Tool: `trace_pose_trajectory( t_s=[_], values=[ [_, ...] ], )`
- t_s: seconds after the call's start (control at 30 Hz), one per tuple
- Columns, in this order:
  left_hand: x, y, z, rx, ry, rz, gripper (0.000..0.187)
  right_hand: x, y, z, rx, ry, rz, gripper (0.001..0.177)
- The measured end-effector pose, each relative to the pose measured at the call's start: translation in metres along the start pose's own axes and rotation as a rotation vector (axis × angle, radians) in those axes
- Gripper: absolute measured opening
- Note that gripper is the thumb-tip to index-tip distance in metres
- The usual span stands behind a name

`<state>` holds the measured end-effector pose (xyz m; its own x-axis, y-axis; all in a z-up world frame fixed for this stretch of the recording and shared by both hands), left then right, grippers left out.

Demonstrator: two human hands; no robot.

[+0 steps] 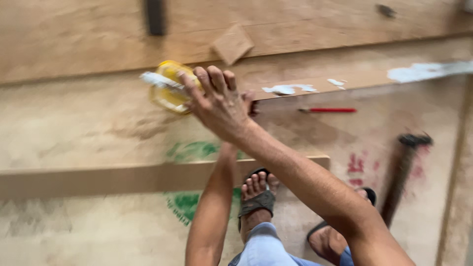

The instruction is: The person applies glue from a yellow container onto several narrow wood strips using a small applicator. They spread the adhesive evenly along the length of each strip while working on a plywood surface on the floor.

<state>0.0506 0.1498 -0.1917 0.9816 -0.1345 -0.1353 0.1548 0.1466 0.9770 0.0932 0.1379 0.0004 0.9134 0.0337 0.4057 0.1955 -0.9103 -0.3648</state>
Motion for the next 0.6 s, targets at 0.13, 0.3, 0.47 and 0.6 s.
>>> trace_pose_trajectory(
  t_s=[0.13,0.3,0.47,0.6],
  values=[
    [0.001,0.000,0.010,0.061,-0.070,-0.015,0.030,-0.047,0.061,-0.034,0.209,-0.077,0.286,0.051],
    [0.003,0.017,0.011,-0.021,-0.059,-0.090,0.028,-0.120,0.152,-0.049,0.173,-0.244,0.731,0.068],
    [0.005,0.033,0.015,-0.005,-0.018,-0.090,0.027,-0.141,0.154,-0.020,0.196,-0.342,0.799,0.080],
    [0.003,0.032,0.016,0.010,-0.019,-0.069,0.026,-0.153,0.151,-0.015,0.439,-0.354,0.894,0.069]
  ],
)
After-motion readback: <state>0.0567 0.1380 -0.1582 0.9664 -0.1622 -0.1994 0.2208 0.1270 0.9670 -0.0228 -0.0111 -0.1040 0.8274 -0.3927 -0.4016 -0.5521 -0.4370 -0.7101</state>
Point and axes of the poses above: each hand's wrist, its own x-axis towards the middle knuckle, its own z-axis out of the palm, y = z × x, the point moved 7 cm from there along x, towards the middle knuckle, and after that the axes turned 12 degrees about z, right-handed, at the moved point
